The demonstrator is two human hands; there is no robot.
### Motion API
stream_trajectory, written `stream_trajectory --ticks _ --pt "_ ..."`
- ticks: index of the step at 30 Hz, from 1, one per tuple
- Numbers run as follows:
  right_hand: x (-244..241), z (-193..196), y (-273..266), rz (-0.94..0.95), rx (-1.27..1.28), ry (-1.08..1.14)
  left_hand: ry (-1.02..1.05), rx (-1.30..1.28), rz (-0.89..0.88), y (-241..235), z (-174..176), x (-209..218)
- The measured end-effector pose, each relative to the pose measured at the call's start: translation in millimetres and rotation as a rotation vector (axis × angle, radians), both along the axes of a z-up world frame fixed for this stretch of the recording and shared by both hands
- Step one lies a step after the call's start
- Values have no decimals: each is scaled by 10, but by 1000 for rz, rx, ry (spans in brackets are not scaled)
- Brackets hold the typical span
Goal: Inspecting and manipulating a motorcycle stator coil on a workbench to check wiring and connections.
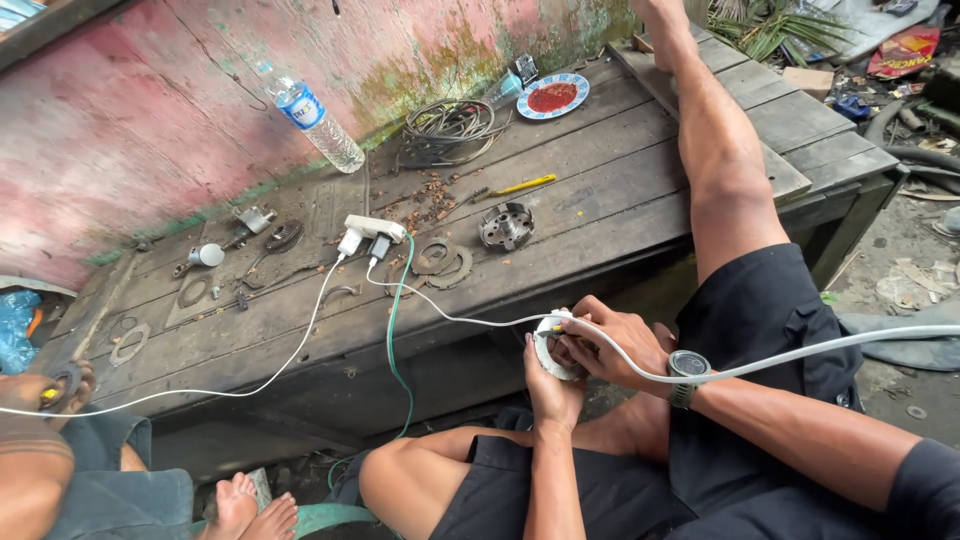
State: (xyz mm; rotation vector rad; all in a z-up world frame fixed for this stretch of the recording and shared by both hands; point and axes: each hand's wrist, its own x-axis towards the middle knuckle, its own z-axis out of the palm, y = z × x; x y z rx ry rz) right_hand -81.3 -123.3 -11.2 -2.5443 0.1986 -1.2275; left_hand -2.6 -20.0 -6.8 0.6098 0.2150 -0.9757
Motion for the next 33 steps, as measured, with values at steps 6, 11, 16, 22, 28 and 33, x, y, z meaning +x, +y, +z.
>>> stream_trajectory --ticks 6,11,16,22,28,33 --pt "-15 72 -55 -51 28 22 -59 39 -9 -56 -148 48" --pt "-46 150 65 37 30 52 -29 -5 -23 -140 -725 239" --pt "11 25 -39 -58 63 62 -20 5 -5 -73 -452 140" --pt "-33 -82 -1 55 135 255 -121 -135 -100 -51 -670 180" --pt "6 -8 -85 -22 95 93 -97 -87 -114 -52 -442 129" --pt "2 -42 -27 23 82 100 -120 -72 -137 -52 -501 137"
